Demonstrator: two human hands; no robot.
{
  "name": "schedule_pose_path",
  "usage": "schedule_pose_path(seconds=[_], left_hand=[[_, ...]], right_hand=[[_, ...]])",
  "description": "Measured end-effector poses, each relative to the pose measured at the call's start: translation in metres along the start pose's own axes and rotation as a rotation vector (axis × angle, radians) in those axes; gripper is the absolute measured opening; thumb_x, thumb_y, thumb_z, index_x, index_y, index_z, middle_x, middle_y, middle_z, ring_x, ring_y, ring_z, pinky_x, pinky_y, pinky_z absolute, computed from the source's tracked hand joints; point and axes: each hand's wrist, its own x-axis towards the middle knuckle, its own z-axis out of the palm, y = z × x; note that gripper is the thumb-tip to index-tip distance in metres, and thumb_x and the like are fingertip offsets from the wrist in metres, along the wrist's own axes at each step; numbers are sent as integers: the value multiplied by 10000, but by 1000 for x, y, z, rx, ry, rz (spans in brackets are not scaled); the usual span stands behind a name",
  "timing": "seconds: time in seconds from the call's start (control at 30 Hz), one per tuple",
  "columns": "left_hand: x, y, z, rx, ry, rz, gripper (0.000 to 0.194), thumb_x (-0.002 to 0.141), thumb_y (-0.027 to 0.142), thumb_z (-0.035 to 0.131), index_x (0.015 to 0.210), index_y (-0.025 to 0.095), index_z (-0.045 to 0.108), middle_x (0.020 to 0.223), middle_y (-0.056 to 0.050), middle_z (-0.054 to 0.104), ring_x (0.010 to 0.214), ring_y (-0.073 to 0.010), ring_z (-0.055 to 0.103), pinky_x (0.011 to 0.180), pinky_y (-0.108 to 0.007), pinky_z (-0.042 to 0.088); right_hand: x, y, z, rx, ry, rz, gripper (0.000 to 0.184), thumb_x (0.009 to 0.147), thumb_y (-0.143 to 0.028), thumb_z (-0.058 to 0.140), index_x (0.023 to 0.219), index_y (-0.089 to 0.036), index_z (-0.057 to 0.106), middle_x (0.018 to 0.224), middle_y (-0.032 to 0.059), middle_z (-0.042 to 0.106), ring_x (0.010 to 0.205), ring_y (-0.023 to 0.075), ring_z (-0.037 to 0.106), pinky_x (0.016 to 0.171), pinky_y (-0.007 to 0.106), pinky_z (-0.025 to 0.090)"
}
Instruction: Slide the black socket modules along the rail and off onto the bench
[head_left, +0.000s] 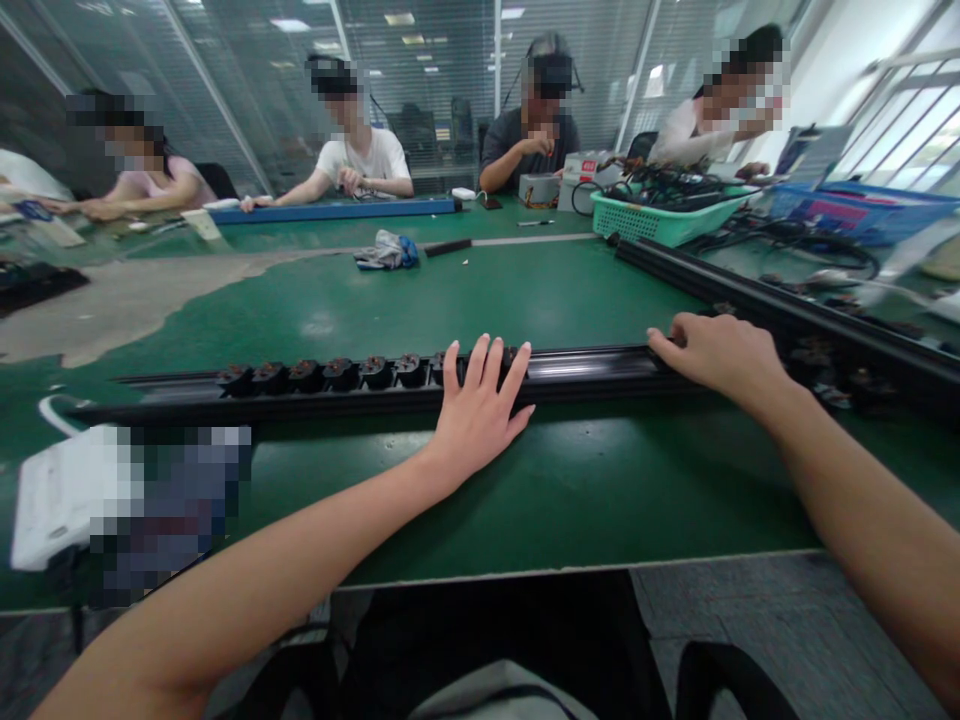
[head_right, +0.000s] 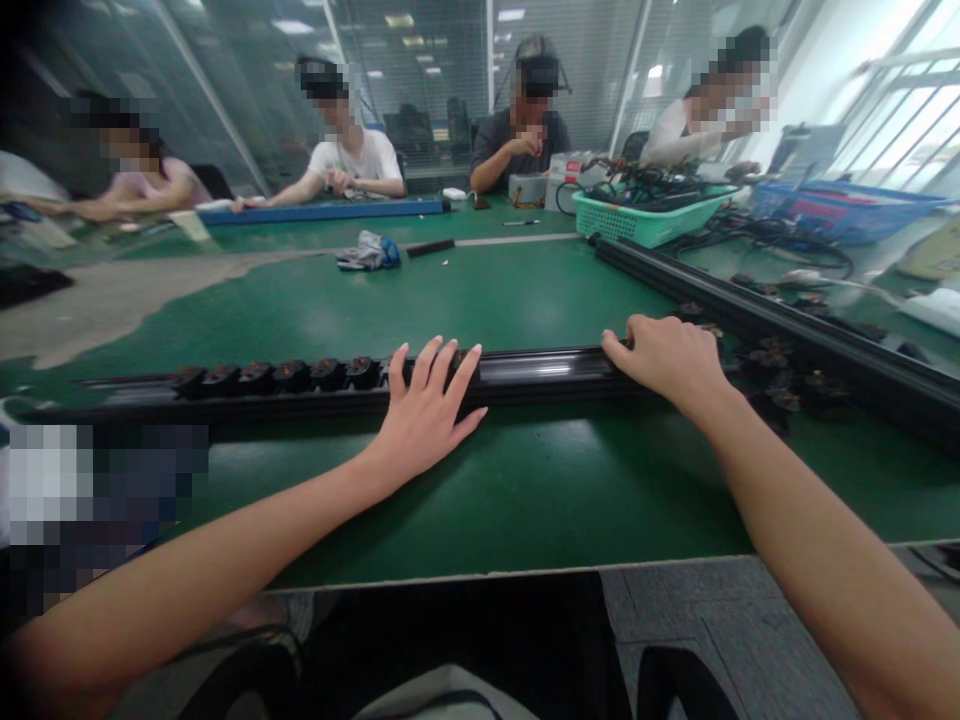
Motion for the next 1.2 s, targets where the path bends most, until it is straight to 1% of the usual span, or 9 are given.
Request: schedule_pose_path(seconds=[0.13,0.2,0.37,0.53,0.63,0.83,1.07,1.2], left_hand=[[0,0,0,5,3,-1,679,982,437,483,1576,141,338,1535,-212,439,1471,-372,308,1204,-615,123],[-1,-1,1,5,3,-2,677,983,437,480,1575,139,339,1536,-213,438,1471,-371,307,1205,-614,126],[-1,-1,1,7,1,1,670,991,437,466,1576,137,337,1540,-218,431,1473,-373,305,1204,-618,128],[-1,-1,0,1,3,2,672,988,431,472,1573,128,343,1539,-227,431,1469,-381,310,1202,-623,128],[0,0,0,3,3,1,670,991,433,466,1574,128,341,1540,-228,430,1469,-382,308,1200,-623,131],[-1,-1,1,16,-7,6,667,1001,443,445,1577,127,331,1543,-231,420,1473,-383,302,1191,-611,169],[0,-2,1,24,-27,-1,680,996,458,452,1583,140,320,1555,-221,409,1478,-378,293,1184,-594,201],[0,-2,1,22,-24,2,684,993,459,457,1581,137,322,1554,-221,409,1481,-377,284,1185,-588,202]], right_hand=[[0,2,2,-35,-37,-17,757,908,-721,218,1036,-151,699,901,209,697,833,372,657,699,442,447],[-1,1,3,-57,-39,-31,772,910,-726,204,1055,-142,689,906,213,699,831,371,657,698,444,452],[-2,-1,5,-95,-14,-20,695,935,-649,227,1083,-137,673,915,211,700,828,355,660,702,434,457],[-3,-3,4,-98,-24,-16,633,942,-577,237,1112,-138,661,933,220,699,828,360,660,697,435,453],[-4,-4,0,-89,-51,-1,609,937,-568,257,1121,-142,651,958,229,700,855,373,660,696,430,449],[-4,-3,-11,-100,-150,54,594,940,-550,250,1140,-131,620,1101,279,671,1025,450,647,774,467,446],[2,3,-5,-147,-162,96,588,932,-577,235,1144,-165,597,1121,242,673,1052,448,651,815,494,487],[1,2,-5,-131,-172,106,591,930,-575,232,1156,-162,589,1139,242,668,1069,448,646,840,505,493]])
